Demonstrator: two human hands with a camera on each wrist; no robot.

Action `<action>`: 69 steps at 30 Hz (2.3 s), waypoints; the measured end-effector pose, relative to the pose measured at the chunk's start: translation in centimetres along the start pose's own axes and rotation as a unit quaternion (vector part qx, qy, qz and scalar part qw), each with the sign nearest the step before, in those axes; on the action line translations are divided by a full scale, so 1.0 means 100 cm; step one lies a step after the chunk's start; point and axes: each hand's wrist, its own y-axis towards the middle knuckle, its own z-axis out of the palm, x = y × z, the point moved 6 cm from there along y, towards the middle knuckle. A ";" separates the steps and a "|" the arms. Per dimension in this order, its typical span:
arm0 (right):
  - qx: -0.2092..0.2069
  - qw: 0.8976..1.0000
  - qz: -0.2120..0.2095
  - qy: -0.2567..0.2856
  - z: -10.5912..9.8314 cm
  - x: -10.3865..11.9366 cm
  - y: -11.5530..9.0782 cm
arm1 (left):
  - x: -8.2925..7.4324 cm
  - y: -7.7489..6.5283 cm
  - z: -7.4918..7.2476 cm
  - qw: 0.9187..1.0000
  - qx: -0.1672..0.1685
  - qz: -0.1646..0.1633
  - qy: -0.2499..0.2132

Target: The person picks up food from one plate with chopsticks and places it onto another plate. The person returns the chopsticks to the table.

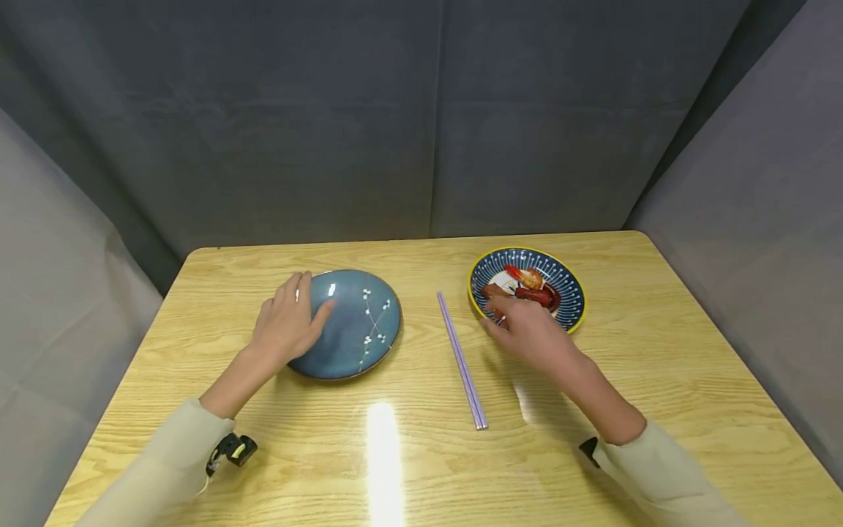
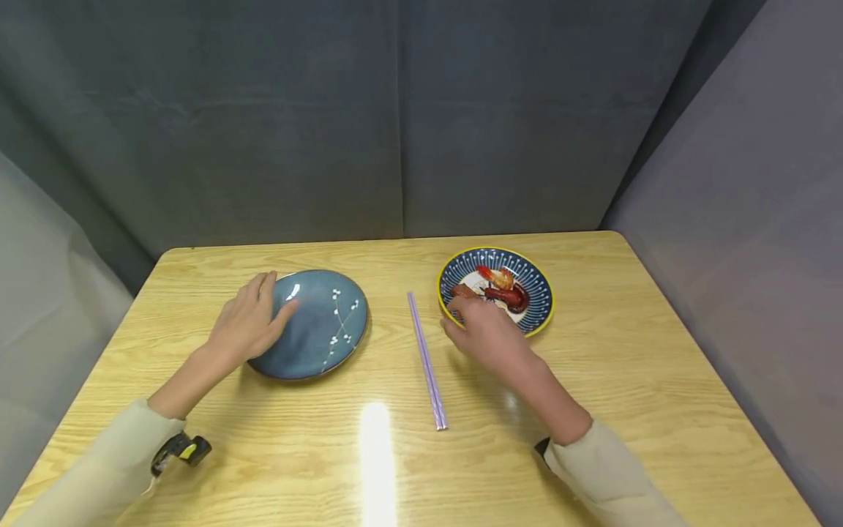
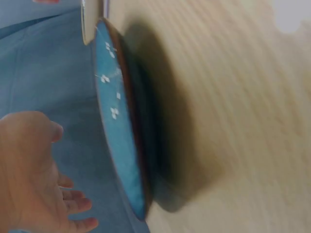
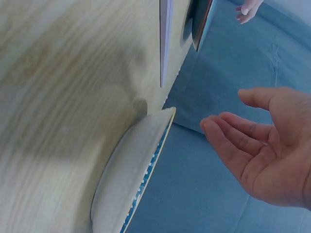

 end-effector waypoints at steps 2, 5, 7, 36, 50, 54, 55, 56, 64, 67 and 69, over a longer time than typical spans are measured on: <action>0.007 1.000 0.004 0.007 0.004 0.000 -0.002 | 0.008 -0.003 0.003 1.000 0.005 -0.006 0.003; 0.017 1.000 0.010 0.009 0.009 0.001 -0.005 | 0.019 -0.008 0.006 1.000 0.008 -0.010 0.004; 0.027 1.000 0.011 0.008 0.012 0.003 -0.007 | 0.026 -0.011 0.006 1.000 0.007 -0.011 0.003; 0.133 0.987 0.073 0.049 0.058 0.005 -0.021 | 0.061 -0.020 0.027 1.000 -0.011 0.003 0.013; 0.124 0.987 0.093 0.039 0.066 0.013 -0.022 | 0.068 -0.021 0.030 1.000 0.024 0.007 0.010; 0.125 0.986 0.099 0.039 0.068 0.014 -0.022 | 0.070 -0.022 0.030 0.999 0.037 0.015 0.016; 0.124 0.987 0.096 0.038 0.069 0.014 -0.022 | 0.071 -0.023 0.030 0.999 0.038 0.016 0.018; 0.123 0.988 0.091 0.037 0.069 0.015 -0.022 | 0.072 -0.023 0.031 0.999 0.039 0.018 0.020; 0.118 0.990 0.076 0.030 0.072 0.016 -0.022 | 0.071 -0.021 0.027 0.997 0.008 0.043 0.070; 0.119 0.989 0.079 0.026 0.072 0.016 -0.021 | 0.070 -0.020 0.025 0.995 0.001 0.048 0.083; 0.122 0.989 0.083 0.027 0.072 0.016 -0.021 | 0.069 -0.020 0.024 0.995 -0.001 0.049 0.086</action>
